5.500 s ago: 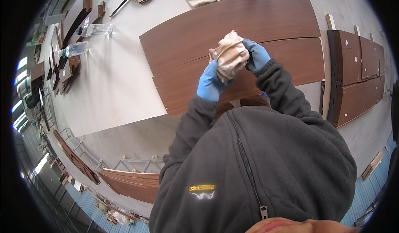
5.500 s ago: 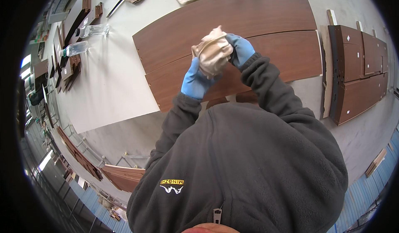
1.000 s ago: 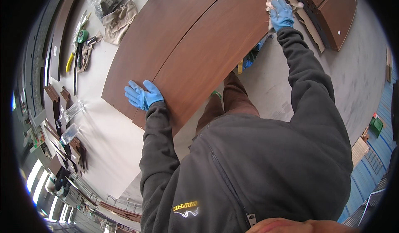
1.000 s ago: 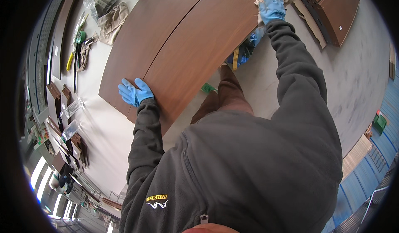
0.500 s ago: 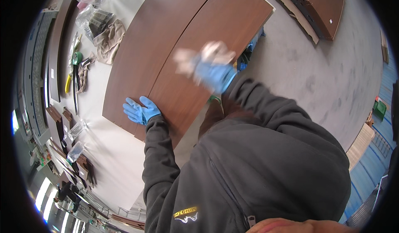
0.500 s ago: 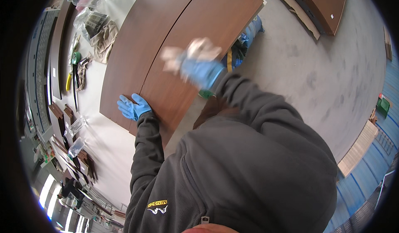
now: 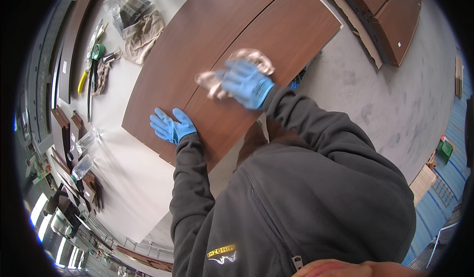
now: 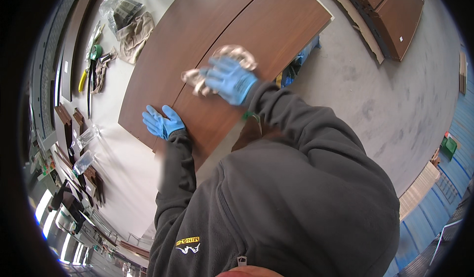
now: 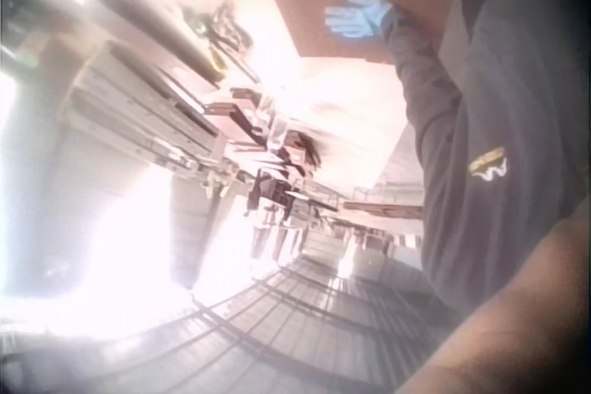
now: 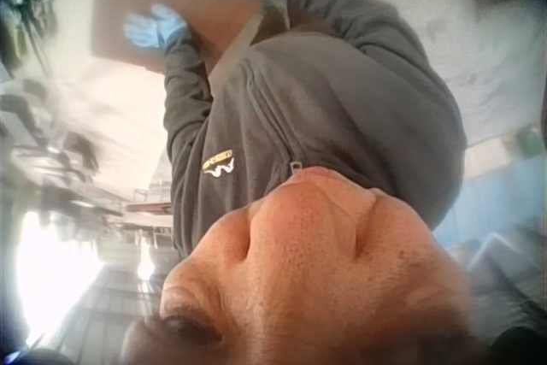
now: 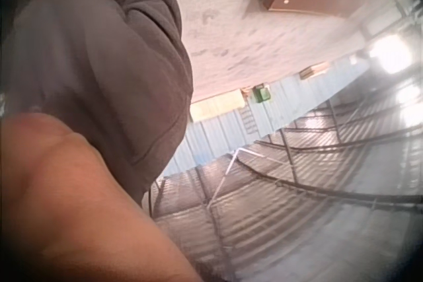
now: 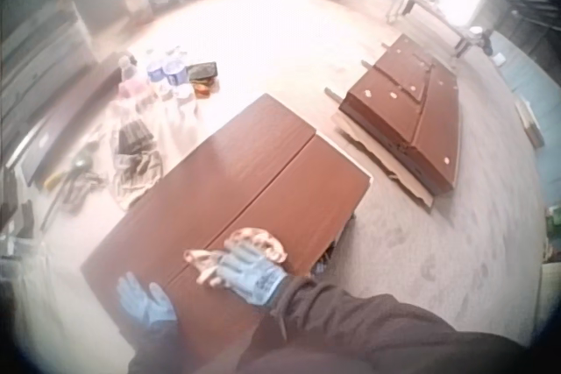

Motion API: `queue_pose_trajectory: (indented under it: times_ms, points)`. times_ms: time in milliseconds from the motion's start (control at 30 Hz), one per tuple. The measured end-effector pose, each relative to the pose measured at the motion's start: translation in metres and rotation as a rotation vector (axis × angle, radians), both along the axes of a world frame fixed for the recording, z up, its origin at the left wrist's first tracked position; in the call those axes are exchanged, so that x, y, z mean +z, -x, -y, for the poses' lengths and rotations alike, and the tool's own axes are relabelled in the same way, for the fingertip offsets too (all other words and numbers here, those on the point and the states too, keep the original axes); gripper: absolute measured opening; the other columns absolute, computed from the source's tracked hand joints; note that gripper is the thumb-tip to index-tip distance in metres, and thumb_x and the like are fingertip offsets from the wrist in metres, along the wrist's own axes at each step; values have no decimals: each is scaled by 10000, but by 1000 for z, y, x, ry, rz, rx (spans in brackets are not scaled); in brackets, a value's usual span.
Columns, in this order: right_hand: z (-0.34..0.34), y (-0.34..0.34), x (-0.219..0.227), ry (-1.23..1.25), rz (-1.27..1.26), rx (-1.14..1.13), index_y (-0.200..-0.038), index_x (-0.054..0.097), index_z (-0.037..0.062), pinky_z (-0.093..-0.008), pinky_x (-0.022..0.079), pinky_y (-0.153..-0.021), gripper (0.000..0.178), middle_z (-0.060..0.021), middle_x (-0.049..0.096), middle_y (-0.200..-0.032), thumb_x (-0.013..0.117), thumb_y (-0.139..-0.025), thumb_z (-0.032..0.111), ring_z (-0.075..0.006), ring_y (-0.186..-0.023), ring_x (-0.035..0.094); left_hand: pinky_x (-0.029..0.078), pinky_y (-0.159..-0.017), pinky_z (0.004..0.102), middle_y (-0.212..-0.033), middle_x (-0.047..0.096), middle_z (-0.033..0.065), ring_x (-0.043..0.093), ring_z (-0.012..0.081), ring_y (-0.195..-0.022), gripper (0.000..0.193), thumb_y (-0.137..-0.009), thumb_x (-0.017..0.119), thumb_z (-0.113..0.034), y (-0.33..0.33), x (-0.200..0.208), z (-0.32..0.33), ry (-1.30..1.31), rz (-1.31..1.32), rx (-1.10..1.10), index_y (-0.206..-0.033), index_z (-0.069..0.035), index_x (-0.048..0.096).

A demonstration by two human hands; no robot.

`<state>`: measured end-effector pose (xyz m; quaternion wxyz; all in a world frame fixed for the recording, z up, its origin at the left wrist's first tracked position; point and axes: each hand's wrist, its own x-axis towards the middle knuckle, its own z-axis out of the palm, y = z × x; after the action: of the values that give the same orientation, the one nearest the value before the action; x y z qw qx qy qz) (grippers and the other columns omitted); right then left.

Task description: The person wipes a brown wood panel with a cloth, applies a small amount of paste from a tube to a label, places the panel on a stack, then returns to the table to wipe several additional panels with a cloth and water. The person handles multiple panels one at a time, wiping each surface and stacking them.

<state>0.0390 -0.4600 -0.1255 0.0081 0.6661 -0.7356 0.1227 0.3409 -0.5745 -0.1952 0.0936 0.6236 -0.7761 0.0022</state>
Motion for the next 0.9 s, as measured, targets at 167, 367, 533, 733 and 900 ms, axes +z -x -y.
queue_pose_trajectory:
  times_ms: [167,367,533,733,900]
  points:
    - [-1,154,-8,150,-106,-323,-1041,732,101,-478,555,-815,270,-145,702,-963,649,-918,327,-332,-897,703,159,-1285,594,-1706,316,260,252,454,-1588,758,-1040,541,-516,0,2,0,-3,5,7,-1647,-90,390]
    - [21,27,-35,301,38,-127,-1214,659,80,-539,480,-1037,392,-199,649,-1348,701,-870,263,-408,-1167,625,148,-1285,601,-1716,290,265,240,466,-1590,768,-1033,548,-512,-3,-6,-1,16,-31,-2,-1654,-91,383]
    - [-9,-108,-24,222,446,405,-1261,671,90,-530,459,-1125,443,-229,604,-1461,735,-861,271,-444,-1293,596,213,-1279,572,-1690,332,283,285,481,-1564,671,-1049,554,-478,1,23,6,-56,-334,65,-1575,-65,491]
    - [-12,32,-10,497,372,170,-1142,701,-19,-539,523,-1008,340,-263,666,-1349,626,-1001,281,-456,-1205,659,165,-1211,751,-1608,406,226,306,536,-1500,933,-858,690,-698,87,76,-84,-337,-195,-75,-1582,-142,497]
    - [-14,74,-61,300,-87,-276,-1341,680,95,-572,361,-1179,544,-243,579,-1513,629,-991,508,-432,-1428,509,20,-1177,840,-1735,306,135,100,534,-1601,841,-843,700,-705,114,41,-116,-212,-23,-278,-1576,-325,538]
